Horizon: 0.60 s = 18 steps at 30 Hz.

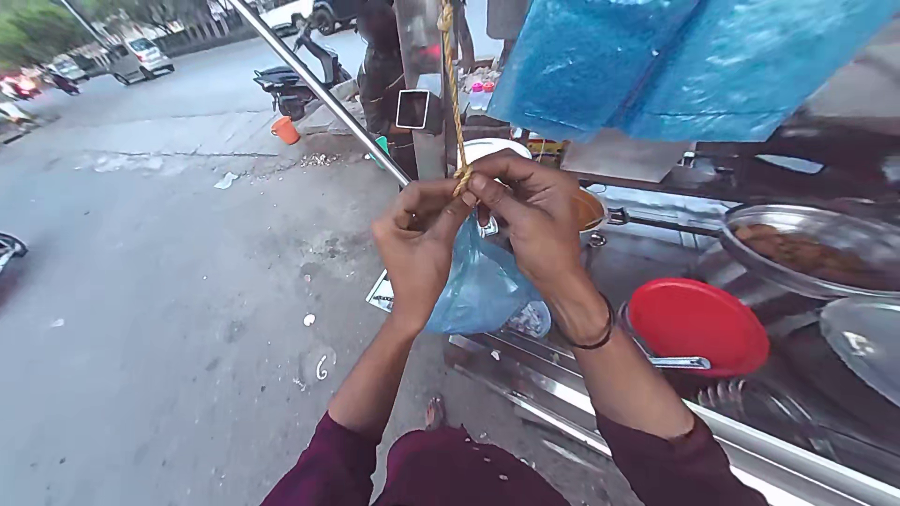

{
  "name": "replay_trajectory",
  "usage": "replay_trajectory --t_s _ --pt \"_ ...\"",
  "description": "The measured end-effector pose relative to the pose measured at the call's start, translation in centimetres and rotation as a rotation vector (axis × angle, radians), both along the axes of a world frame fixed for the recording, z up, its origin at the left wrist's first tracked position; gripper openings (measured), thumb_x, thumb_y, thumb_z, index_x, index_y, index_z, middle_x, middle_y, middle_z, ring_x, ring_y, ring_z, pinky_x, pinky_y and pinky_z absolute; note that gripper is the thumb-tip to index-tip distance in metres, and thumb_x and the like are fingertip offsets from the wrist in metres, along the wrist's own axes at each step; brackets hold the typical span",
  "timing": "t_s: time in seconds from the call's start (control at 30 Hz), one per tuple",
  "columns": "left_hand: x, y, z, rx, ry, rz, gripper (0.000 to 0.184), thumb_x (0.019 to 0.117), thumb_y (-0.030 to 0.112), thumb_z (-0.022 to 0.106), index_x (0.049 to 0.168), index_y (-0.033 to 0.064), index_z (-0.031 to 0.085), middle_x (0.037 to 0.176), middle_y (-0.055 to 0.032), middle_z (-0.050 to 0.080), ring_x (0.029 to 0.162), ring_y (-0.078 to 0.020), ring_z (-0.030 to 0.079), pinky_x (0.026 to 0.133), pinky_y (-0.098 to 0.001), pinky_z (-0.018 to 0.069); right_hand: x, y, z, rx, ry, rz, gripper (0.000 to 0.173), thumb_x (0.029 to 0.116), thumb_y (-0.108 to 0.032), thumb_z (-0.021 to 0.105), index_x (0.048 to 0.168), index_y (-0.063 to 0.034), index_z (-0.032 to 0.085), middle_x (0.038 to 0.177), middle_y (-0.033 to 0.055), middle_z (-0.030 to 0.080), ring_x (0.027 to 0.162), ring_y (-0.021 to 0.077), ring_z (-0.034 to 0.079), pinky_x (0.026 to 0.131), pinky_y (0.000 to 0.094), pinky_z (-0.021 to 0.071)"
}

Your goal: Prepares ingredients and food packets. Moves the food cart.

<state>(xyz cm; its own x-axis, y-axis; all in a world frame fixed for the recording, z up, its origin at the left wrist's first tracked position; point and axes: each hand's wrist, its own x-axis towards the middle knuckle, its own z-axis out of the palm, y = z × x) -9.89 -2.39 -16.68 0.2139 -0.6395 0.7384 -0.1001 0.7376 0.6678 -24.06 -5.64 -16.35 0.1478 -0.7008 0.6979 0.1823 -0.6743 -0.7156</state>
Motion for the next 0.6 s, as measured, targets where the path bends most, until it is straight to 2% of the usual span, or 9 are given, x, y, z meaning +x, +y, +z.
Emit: replay_trajectory --t_s 0.1,0.17,0.27,0.33,0.4,0.47,0.57,0.6 --pt "0.0 -0.1 -0.2 -0.007 0.071 -0.062 0.014 0.0912 -0.001 0.073 0.105 -0.0036 0.071 0.089 -0.0125 0.073 0.073 -0.0171 0.07 0.065 -0.0305 0.0615 -0.2 -0.3 0.7 0.038 0.045 0.049 0.01 0.102 -0.007 0.061 0.105 -0.0032 0.069 0.086 0.0057 0.066 0.055 0.0088 0.051 0.045 0.019 0.043" --pt "0.1 -0.1 0.0 -0.003 0.07 -0.051 0.013 0.0927 0.001 0.071 0.106 -0.0014 0.069 0.088 -0.0113 0.071 0.071 -0.0168 0.069 0.063 -0.0305 0.0602 -0.4 -0.3 1.2 0.064 0.099 0.079 0.01 0.1037 -0.008 0.057 0.104 -0.0054 0.067 0.085 0.0052 0.063 0.053 0.0087 0.048 0.043 0.0189 0.0398" --pt "0.4 -0.3 0.5 0.001 0.035 0.037 0.025 0.0934 0.005 0.072 0.114 0.0049 0.058 0.089 -0.0099 0.07 0.069 -0.0186 0.069 0.059 -0.0318 0.0607 0.0 -0.6 1.3 0.045 0.141 0.056 0.013 0.1053 -0.01 0.054 0.107 -0.006 0.067 0.088 0.0046 0.064 0.059 0.0098 0.052 0.048 0.0205 0.0438" --pt "0.4 -0.4 0.6 0.018 0.007 0.059 0.026 0.0933 0.006 0.073 0.118 0.0044 0.063 0.092 -0.0092 0.072 0.071 -0.0185 0.07 0.06 -0.0322 0.0622 0.2 -1.0 0.9 0.016 0.112 0.046 0.013 0.1058 -0.01 0.053 0.11 -0.0063 0.065 0.089 0.0036 0.063 0.063 0.0084 0.054 0.052 0.0197 0.0466" --pt "0.3 -0.6 0.4 0.017 -0.036 0.092 0.019 0.0945 0.007 0.072 0.113 0.0043 0.069 0.093 -0.0069 0.074 0.073 -0.0163 0.071 0.061 -0.0314 0.0624 0.3 -1.5 0.4 -0.04 0.092 -0.007 0.013 0.1045 -0.01 0.056 0.112 -0.0053 0.066 0.093 0.0043 0.066 0.067 0.0099 0.058 0.056 0.0218 0.05" --pt "0.3 -0.6 0.4 0.005 -0.072 0.136 0.018 0.095 0.007 0.07 0.113 0.0051 0.069 0.093 -0.0047 0.074 0.074 -0.0147 0.072 0.061 -0.031 0.0632 0.5 -1.4 0.4 -0.107 0.131 -0.102 0.013 0.1037 -0.009 0.059 0.114 -0.0053 0.066 0.1 0.0042 0.069 0.077 0.0115 0.065 0.064 0.0247 0.0565" --pt "0.5 -0.3 0.7 0.028 -0.078 0.156 0.028 0.0925 0.007 0.071 0.12 0.007 0.066 0.088 -0.003 0.072 0.068 -0.0137 0.069 0.057 -0.0299 0.0604 0.8 -0.6 0.4 -0.171 0.196 -0.231 0.013 0.1032 -0.011 0.061 0.115 -0.0066 0.065 0.104 0.0026 0.068 0.085 0.0107 0.067 0.071 0.0261 0.0595" --pt "0.6 -0.2 0.8 0.039 -0.076 0.142 0.027 0.0927 0.007 0.071 0.119 0.007 0.066 0.087 -0.0032 0.072 0.068 -0.0138 0.069 0.056 -0.0296 0.0602 0.8 -0.5 0.4 -0.182 0.192 -0.242 0.013 0.1028 -0.011 0.061 0.115 -0.0058 0.065 0.104 0.0029 0.068 0.086 0.011 0.067 0.073 0.0267 0.0599"
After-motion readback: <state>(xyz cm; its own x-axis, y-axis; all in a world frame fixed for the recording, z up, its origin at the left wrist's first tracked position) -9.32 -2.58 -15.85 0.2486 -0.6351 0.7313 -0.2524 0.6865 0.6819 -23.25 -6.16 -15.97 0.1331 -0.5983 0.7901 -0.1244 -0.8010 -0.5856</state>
